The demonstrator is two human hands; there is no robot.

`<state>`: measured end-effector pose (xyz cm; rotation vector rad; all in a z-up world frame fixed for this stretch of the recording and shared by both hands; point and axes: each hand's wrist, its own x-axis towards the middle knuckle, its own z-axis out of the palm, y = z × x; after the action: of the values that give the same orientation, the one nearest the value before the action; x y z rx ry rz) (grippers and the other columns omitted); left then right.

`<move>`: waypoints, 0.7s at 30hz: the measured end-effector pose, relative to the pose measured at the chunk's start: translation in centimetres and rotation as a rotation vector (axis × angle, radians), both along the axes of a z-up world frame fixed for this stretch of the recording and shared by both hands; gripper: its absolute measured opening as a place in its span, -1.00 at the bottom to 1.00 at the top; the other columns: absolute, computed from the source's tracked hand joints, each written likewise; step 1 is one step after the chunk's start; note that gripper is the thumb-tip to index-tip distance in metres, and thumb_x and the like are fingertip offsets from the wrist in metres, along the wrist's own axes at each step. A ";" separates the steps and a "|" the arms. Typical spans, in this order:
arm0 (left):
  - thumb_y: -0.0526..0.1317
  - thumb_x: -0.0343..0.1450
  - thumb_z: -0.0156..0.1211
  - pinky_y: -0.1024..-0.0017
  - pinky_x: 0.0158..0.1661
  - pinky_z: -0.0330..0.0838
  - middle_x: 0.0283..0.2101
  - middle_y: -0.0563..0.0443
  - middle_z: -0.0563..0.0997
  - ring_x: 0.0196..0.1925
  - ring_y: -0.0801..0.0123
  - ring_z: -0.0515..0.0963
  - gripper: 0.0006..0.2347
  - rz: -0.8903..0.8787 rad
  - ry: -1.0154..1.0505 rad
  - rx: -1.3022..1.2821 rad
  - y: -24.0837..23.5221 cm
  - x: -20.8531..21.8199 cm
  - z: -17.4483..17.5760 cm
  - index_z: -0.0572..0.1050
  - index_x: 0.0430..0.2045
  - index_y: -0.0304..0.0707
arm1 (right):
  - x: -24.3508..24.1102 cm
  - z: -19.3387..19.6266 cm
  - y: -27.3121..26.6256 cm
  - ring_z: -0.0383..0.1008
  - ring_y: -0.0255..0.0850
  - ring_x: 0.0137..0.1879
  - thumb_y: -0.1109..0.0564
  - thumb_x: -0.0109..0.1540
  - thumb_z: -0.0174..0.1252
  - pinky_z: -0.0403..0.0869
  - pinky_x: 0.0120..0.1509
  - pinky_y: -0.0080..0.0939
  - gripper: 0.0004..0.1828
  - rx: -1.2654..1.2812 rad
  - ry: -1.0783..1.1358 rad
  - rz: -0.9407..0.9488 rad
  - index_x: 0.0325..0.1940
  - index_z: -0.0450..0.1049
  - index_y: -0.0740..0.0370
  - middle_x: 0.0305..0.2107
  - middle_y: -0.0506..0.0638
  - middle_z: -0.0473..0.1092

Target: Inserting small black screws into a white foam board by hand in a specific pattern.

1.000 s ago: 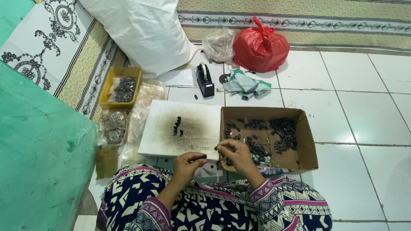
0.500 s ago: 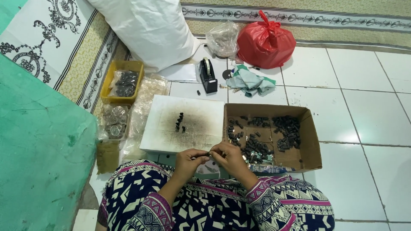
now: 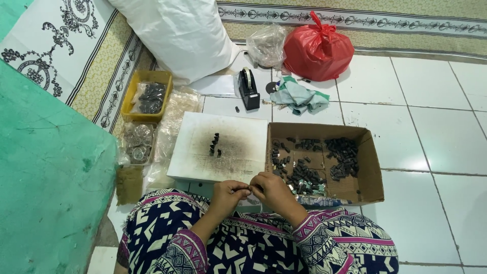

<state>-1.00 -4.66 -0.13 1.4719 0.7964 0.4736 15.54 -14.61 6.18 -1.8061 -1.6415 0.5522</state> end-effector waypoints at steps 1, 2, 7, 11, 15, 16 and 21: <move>-0.50 0.26 0.39 0.32 -0.36 0.73 -0.40 -0.40 0.69 -0.35 0.11 0.74 -0.85 0.001 0.001 0.000 -0.1 0.1 0.0 0.69 -0.33 -0.55 | 0.0 -0.1 -0.1 0.54 0.00 -0.38 0.23 0.21 0.22 0.51 -0.32 -0.13 -0.93 0.000 0.001 0.001 -0.30 0.58 0.28 -0.53 0.12 0.49; -0.50 0.26 0.39 0.32 -0.38 0.73 -0.39 -0.42 0.69 -0.35 0.08 0.74 -0.85 0.008 0.016 -0.007 -0.2 0.1 0.0 0.69 -0.33 -0.55 | 0.0 -0.3 -0.1 0.55 0.03 -0.36 0.24 0.21 0.22 0.51 -0.30 -0.11 -0.93 -0.017 0.008 0.005 -0.29 0.59 0.27 -0.52 0.13 0.50; -0.50 0.25 0.39 0.33 -0.40 0.71 -0.38 -0.41 0.70 -0.32 0.05 0.75 -0.83 0.024 0.043 -0.041 0.0 0.1 -0.1 0.68 -0.31 -0.56 | -0.5 -0.9 -0.1 0.57 0.11 -0.34 0.29 0.16 0.26 0.52 -0.27 -0.03 -0.92 -0.055 0.087 -0.020 -0.27 0.61 0.32 -0.51 0.20 0.53; -0.44 0.25 0.47 0.30 -0.38 0.73 -0.35 -0.37 0.73 -0.29 0.06 0.74 -0.80 0.154 0.003 -0.036 1.9 0.3 0.7 0.71 -0.29 -0.47 | -0.3 -4.3 0.7 0.58 0.07 -0.31 0.23 0.18 0.31 0.52 -0.23 -0.03 -0.83 0.021 0.425 -0.241 -0.17 0.66 0.32 -0.50 0.20 0.56; -0.40 0.27 0.47 0.30 -0.42 0.72 -0.36 -0.26 0.75 -0.28 0.04 0.74 -0.83 0.212 -0.026 0.098 2.2 0.3 0.7 0.74 -0.29 -0.35 | -0.9 -4.6 2.1 0.59 -0.11 -0.34 0.21 0.17 0.36 0.61 -0.33 -0.20 -0.79 0.044 0.586 -0.328 -0.15 0.65 0.37 -0.52 0.21 0.57; -0.40 0.27 0.47 0.30 -0.42 0.72 -0.36 -0.26 0.75 -0.28 0.04 0.74 -0.83 0.218 -0.030 0.098 2.2 0.4 1.5 0.74 -0.29 -0.35 | -0.9 -4.4 2.4 0.59 -0.11 -0.34 0.21 0.17 0.36 0.61 -0.33 -0.20 -0.79 0.044 0.582 -0.322 -0.15 0.65 0.37 -0.52 0.21 0.57; -0.42 0.29 0.43 0.28 -0.42 0.76 -0.38 -0.29 0.74 -0.28 -0.03 0.74 -0.82 0.217 -0.081 0.244 3.0 0.3 2.6 0.73 -0.26 -0.33 | -0.8 -5.4 4.2 0.61 -0.12 -0.33 0.25 0.16 0.37 0.68 -0.33 -0.18 -0.78 0.064 0.667 -0.372 -0.13 0.65 0.38 -0.52 0.21 0.56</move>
<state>-0.69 -1.65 2.47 1.5858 0.8599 0.8129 14.73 -10.42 0.81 -1.5850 -0.8450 0.8058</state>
